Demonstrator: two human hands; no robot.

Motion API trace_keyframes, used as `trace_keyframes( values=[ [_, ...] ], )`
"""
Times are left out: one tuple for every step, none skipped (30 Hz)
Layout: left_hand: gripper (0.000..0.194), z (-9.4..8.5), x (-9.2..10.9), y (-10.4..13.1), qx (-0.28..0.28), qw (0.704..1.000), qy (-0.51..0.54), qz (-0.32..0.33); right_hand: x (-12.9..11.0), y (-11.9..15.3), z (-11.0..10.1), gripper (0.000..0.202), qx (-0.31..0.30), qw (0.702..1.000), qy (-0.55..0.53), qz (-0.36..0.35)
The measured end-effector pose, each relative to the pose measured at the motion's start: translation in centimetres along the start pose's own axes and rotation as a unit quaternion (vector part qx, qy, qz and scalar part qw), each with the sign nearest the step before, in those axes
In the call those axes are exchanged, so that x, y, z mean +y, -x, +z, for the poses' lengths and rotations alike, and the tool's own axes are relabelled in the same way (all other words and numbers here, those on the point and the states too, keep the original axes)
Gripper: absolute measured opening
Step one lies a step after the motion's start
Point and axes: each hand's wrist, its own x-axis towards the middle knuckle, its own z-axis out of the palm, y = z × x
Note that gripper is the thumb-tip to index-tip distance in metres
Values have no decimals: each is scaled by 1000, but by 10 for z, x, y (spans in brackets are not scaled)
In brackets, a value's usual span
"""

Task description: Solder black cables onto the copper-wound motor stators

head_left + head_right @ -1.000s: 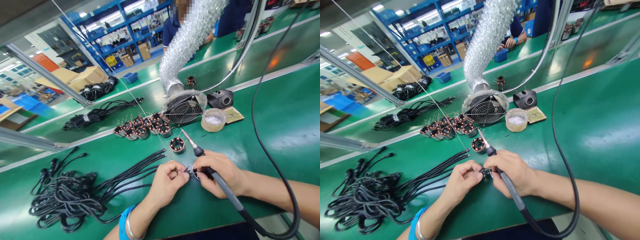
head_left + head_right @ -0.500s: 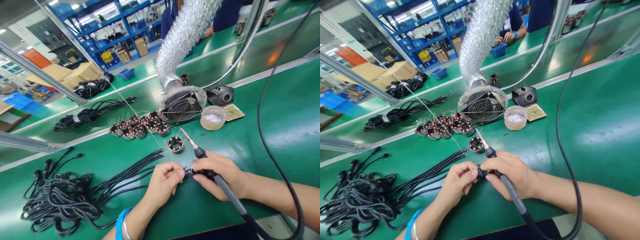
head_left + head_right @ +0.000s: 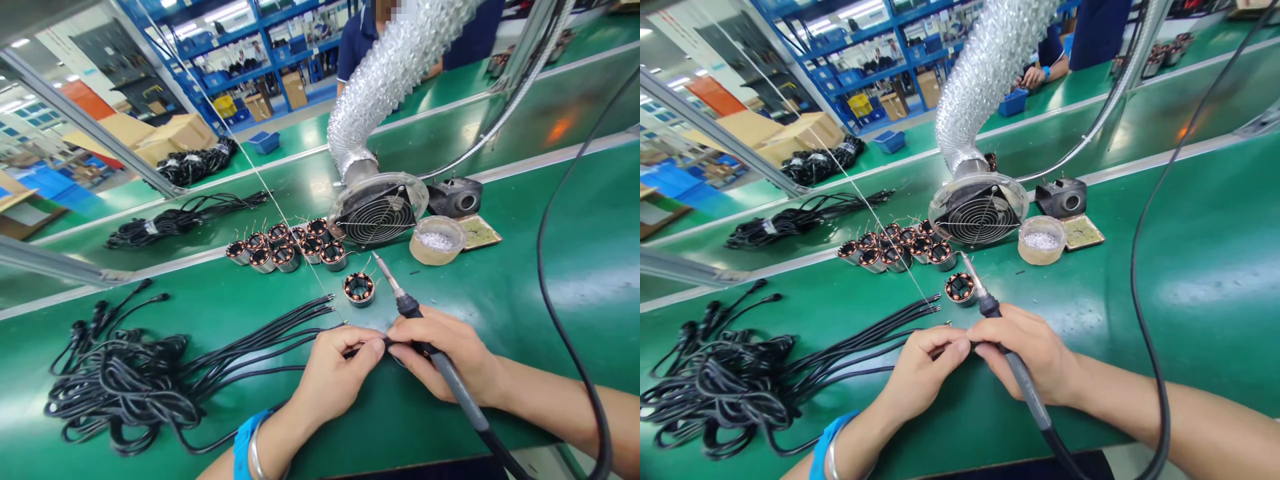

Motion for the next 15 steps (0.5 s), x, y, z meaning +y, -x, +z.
trace_keyframes(
  values=[
    [29, -1, -1, 0, 1, 1000, 15, -14, 0, 0, -1, 30, -3, 1000, 0, 4],
    [30, -1, -2, 0, 1, 999, 28, -29, 0, 0, -1, 31, -6, 1000, 0, 11],
    [29, -2, -2, -1, 1, 999, 33, -37, 0, -1, -2, 32, -10, 1000, 1, 20],
    [28, -2, -2, -1, 0, 999, 29, -36, 0, -2, -3, 32, -18, 999, 2, 28],
    [26, -3, -2, -1, 1, 1000, 17, -24, -1, -4, -4, 32, -29, 999, 3, 34],
    [25, -3, -1, -1, 3, 1000, 1, -6, -1, -6, -4, 30, -41, 998, 4, 38],
    [23, -3, 1, 0, 8, 1000, -17, 15, -2, -8, -4, 28, -51, 998, 3, 38],
    [22, -3, 2, 0, 13, 999, -34, 35, -3, -9, -4, 26, -59, 998, 0, 38],
    [21, -3, 3, 0, 18, 997, -48, 51, -4, -11, -5, 24, -64, 997, -4, 38],
    [21, -3, 4, 0, 21, 996, -60, 63, -5, -12, -5, 24, -65, 997, -7, 39],
    [21, -3, 4, 1, 24, 995, -70, 71, -6, -13, -6, 23, -65, 997, -11, 43],
    [20, -2, 4, 1, 28, 993, -80, 80, -7, -13, -6, 24, -69, 996, -16, 50],
    [20, -2, 3, 1, 34, 991, -93, 89, -8, -14, -6, 24, -75, 995, -20, 60],
    [20, -1, 2, 2, 41, 988, -107, 100, -8, -13, -6, 25, -80, 994, -24, 69],
    [20, 0, 1, 3, 49, 985, -122, 110, -9, -13, -6, 26, -84, 993, -26, 78]
  ],
)
